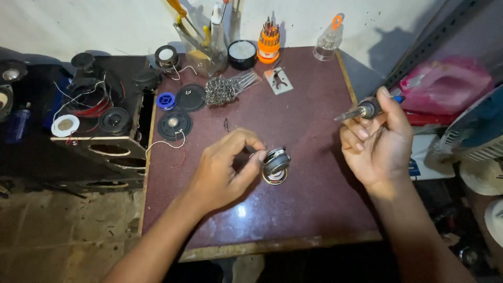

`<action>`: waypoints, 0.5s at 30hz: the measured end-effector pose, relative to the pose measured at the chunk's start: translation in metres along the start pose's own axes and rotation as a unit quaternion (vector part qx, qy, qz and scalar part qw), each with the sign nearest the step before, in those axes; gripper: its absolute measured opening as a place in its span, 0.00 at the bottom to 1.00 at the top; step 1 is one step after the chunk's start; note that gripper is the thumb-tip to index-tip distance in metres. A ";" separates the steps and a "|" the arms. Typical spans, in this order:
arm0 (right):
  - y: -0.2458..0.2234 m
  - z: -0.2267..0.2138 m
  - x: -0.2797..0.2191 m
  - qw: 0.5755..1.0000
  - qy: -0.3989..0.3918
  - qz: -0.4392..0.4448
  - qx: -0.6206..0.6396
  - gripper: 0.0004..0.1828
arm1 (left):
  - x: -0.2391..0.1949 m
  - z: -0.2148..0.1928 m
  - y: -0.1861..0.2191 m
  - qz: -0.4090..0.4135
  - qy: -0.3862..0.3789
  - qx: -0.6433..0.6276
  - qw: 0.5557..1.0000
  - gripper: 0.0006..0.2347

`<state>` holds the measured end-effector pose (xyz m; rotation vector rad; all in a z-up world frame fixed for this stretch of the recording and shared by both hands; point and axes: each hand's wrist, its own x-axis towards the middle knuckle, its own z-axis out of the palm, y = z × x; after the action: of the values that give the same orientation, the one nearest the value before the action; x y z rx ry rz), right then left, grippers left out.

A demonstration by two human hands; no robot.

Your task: The person cleans a soldering iron tip on a metal block, then uses the soldering iron to heat and solder wires to a small circular electronic component on a workbench. The person holds the component and wires while applying the soldering iron to the connection points.

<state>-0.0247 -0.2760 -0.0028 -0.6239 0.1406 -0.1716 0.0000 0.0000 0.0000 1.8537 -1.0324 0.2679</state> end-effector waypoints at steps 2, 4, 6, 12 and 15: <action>-0.001 0.001 -0.001 1.000 -0.001 -0.001 0.002 0.18 | 0.003 -0.002 0.003 0.007 0.021 0.010 1.000 0.03; -0.001 0.002 -0.002 1.000 -0.002 -0.002 0.002 0.18 | 0.003 -0.003 0.001 0.014 0.042 0.020 0.999 0.03; -0.001 0.001 -0.002 1.000 0.010 0.002 0.002 0.18 | 0.002 -0.002 -0.004 0.001 0.070 0.060 0.996 0.03; -0.001 0.008 -0.005 1.000 -0.018 0.011 0.010 0.19 | -0.003 0.000 -0.022 -0.171 0.034 0.146 0.974 0.03; -0.002 0.003 -0.003 0.999 -0.027 0.018 0.018 0.20 | -0.007 0.002 -0.029 -0.197 0.010 0.168 0.966 0.04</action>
<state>-0.0276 -0.2749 0.0010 -0.5902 0.0958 -0.1223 0.0168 0.0078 -0.0236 2.3107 -0.6072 0.2319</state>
